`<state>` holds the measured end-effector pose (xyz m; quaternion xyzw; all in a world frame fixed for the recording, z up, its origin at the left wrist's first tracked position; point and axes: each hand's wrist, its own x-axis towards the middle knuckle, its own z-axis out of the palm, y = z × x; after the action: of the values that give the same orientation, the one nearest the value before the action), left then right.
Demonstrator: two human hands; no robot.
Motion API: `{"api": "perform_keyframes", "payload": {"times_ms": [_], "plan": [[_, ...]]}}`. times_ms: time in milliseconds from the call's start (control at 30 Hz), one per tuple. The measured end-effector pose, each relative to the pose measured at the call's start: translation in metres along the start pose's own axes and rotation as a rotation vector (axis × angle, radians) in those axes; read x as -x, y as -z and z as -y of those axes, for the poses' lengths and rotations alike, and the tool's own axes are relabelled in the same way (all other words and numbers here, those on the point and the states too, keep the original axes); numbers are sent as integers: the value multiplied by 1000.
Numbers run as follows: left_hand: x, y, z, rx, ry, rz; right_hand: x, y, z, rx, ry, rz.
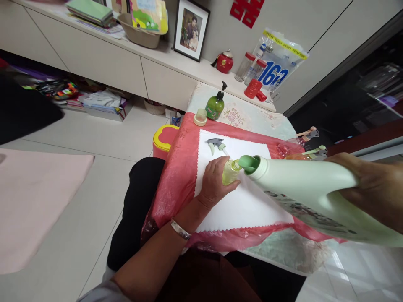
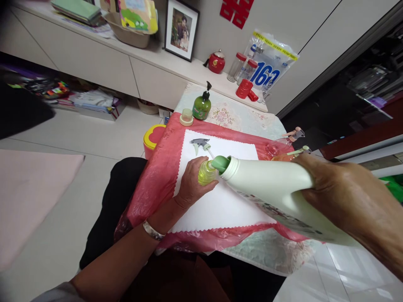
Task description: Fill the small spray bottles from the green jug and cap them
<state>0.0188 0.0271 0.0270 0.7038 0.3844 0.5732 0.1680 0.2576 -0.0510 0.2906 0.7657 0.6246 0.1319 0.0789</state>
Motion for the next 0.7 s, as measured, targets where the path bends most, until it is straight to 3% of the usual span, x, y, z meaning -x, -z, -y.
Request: {"api": "perform_keyframes", "payload": {"times_ms": [100, 200, 400, 567, 700], "plan": [[0, 1, -1, 6, 9, -17, 1, 3, 16, -152, -30, 42], [1, 1, -1, 26, 18, -17, -1, 6, 24, -308, -164, -22], [1, -3, 2, 22, 10, -81, -15, 7, 37, -591, -345, -327], [1, -4, 3, -16, 82, -42, -51, -40, 41, -954, -419, -639], [0, -4, 4, -23, 90, -32, -78, -102, 48, -1065, -423, -709]]}}
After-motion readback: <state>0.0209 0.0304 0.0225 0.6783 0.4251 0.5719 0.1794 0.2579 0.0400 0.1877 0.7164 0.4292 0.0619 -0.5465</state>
